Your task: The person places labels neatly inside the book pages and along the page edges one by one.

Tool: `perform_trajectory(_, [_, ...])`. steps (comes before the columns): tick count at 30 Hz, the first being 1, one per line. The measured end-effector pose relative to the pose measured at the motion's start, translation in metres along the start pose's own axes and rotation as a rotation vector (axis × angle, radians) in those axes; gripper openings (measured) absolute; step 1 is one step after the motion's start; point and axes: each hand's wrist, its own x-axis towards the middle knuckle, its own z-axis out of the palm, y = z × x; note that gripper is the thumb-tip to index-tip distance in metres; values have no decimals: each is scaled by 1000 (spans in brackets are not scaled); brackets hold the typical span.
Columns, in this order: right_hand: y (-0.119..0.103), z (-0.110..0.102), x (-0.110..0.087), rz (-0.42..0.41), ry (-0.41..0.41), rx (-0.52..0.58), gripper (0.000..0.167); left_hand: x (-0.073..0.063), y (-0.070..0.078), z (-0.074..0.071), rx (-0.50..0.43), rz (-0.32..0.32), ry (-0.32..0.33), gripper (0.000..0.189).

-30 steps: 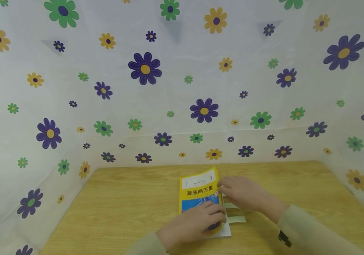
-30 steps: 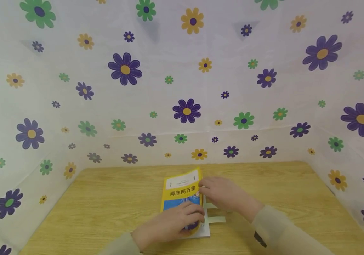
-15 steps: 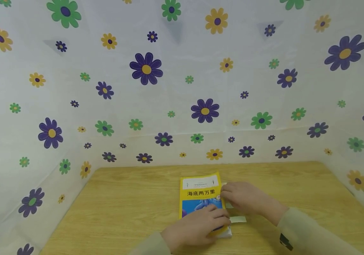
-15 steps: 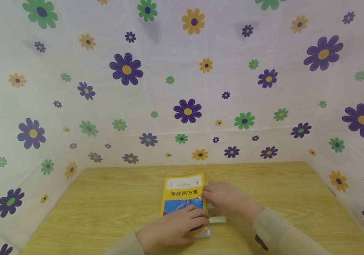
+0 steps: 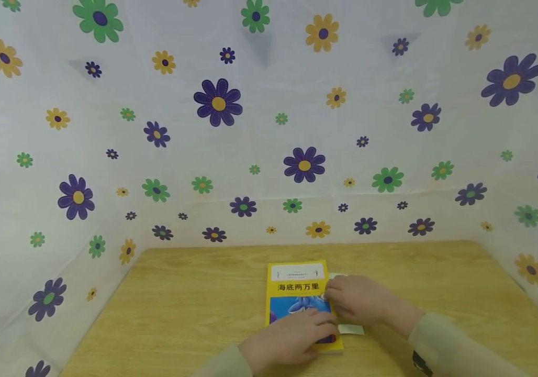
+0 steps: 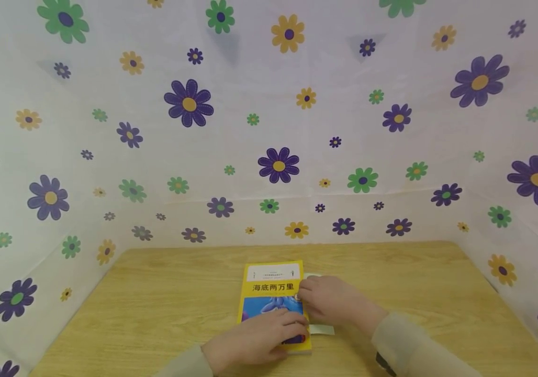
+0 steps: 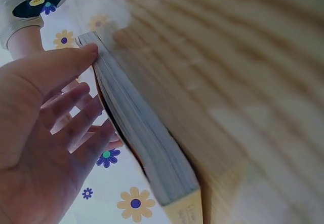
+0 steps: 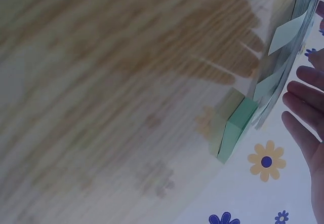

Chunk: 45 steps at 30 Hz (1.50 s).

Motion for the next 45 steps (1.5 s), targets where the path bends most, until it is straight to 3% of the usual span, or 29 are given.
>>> perform_trajectory(9, [-2,-1,-3,-14,18,-21,22,-1,0,2,21,39,17,45])
perform_trajectory(17, [-5,0,-3,2,-15,-10,36,-10,1,0,-34,-13,-23,46])
perform_trajectory(29, [-11,-6,-5,34,-50,9,40,-20,4,1,-150,-72,-86,54])
perform_trajectory(38, [-14,-3,-8,54,-63,32,47,-22,6,0,-131,-90,-122,59])
perform_trajectory(45, [-18,-6,-13,86,-98,43,51,-31,9,0,-67,-44,-100,65])
